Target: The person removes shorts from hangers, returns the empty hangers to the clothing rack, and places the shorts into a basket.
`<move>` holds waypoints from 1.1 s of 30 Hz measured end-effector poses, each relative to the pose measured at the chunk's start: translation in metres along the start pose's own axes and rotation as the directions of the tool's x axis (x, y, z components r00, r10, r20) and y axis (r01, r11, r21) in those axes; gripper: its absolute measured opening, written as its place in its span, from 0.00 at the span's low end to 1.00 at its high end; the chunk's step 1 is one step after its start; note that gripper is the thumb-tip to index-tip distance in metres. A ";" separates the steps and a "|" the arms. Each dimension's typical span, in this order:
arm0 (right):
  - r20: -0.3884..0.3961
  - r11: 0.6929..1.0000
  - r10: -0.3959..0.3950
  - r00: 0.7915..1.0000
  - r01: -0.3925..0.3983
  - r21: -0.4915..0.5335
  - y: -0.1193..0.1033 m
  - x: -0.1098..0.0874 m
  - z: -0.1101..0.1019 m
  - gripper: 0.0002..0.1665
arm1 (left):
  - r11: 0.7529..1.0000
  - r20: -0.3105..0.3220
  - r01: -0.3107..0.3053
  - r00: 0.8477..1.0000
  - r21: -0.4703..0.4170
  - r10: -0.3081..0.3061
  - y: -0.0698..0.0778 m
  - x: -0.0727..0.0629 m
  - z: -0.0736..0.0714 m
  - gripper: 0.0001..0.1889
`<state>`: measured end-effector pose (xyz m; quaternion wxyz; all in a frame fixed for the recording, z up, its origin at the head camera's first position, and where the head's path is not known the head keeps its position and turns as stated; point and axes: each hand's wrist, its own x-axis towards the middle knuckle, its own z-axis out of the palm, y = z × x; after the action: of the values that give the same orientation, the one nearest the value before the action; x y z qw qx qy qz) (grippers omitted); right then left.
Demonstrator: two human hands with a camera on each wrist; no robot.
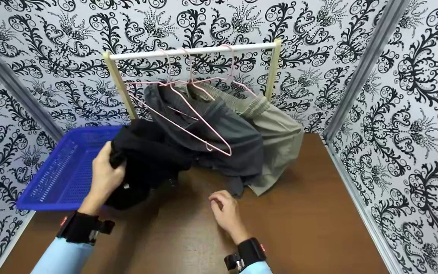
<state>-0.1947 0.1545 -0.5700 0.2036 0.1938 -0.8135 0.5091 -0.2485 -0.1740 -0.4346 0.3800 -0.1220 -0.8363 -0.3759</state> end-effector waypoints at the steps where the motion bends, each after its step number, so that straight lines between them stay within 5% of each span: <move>1: 0.001 1.000 -0.006 1.000 0.006 -0.003 0.000 0.000 0.000 0.10 | 1.000 -0.004 0.000 1.000 -0.001 0.000 -0.001 0.003 -0.002 0.20; 13: 0.017 0.995 -0.087 0.996 0.088 -0.039 0.002 0.009 -0.002 0.08 | 1.000 -0.046 0.023 0.999 -0.019 -0.024 -0.011 0.027 -0.027 0.17; 21: 0.043 0.997 -0.045 0.998 0.047 -0.064 0.000 0.014 -0.005 0.07 | 0.995 -0.062 0.100 0.993 -0.001 -0.100 -0.024 0.039 -0.048 0.17; 33: 0.052 0.998 -0.012 0.999 0.015 -0.062 0.000 0.012 -0.004 0.09 | 0.986 -0.121 0.136 0.985 0.093 -0.125 -0.048 0.051 -0.079 0.17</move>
<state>-0.2047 0.1570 -0.5620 0.1919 0.2061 -0.8327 0.4768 -0.2638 -0.2685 -0.3896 0.4076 -0.0259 -0.8371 -0.3638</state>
